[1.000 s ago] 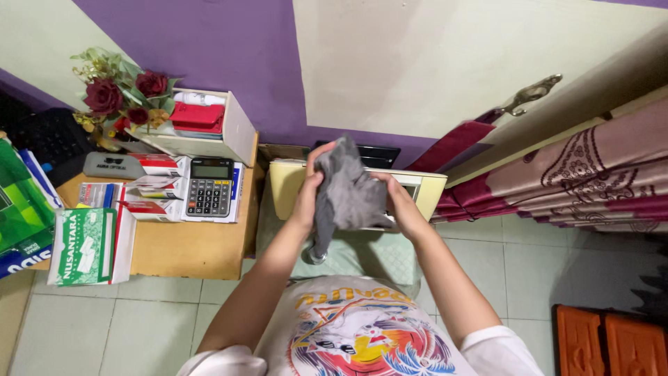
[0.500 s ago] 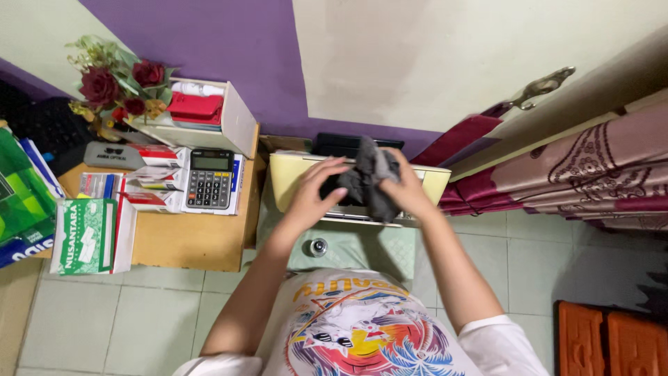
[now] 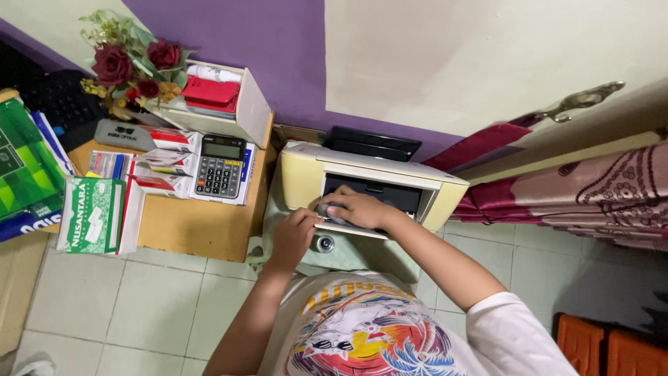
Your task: The person cleans a beige printer using a dark cloth. They wipe the exterior surfaces, open the front cover to clean the internal components, and then flip the printer over to clean the bottom before returning it to its original position.
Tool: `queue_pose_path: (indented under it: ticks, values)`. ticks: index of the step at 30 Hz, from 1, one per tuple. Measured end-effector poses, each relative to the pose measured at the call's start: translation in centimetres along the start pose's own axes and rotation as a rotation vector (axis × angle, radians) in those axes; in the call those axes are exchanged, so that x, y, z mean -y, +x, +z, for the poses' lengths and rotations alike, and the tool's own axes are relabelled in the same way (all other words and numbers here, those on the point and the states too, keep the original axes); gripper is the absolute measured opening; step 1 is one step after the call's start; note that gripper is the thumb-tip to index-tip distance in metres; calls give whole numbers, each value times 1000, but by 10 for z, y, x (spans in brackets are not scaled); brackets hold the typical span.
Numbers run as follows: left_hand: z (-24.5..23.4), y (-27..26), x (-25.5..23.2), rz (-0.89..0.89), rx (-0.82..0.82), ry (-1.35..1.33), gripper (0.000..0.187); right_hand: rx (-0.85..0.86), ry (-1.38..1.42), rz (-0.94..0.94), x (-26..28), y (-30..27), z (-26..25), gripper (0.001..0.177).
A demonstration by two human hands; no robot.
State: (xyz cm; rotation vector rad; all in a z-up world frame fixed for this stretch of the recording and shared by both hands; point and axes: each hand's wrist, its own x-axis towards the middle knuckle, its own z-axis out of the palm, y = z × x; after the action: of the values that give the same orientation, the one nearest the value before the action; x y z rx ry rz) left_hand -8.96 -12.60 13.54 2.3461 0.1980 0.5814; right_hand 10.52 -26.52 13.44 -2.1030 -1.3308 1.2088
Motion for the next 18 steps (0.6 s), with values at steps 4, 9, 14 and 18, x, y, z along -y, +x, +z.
queue_pose_path:
  ticks: [4,9,14,18]
  values:
    - [0,-3,-3,31,-44,2,18,141,-256,246,-25,1,-1,44]
    - [5,-8,4,34,-74,-17,18,-25,-86,-13,5,-32,-19,40]
    - [23,-6,23,-89,-62,12,16,-157,4,-226,41,-46,-34,33]
    - [19,-9,28,-24,-123,-32,11,-77,17,-228,10,-68,-40,33]
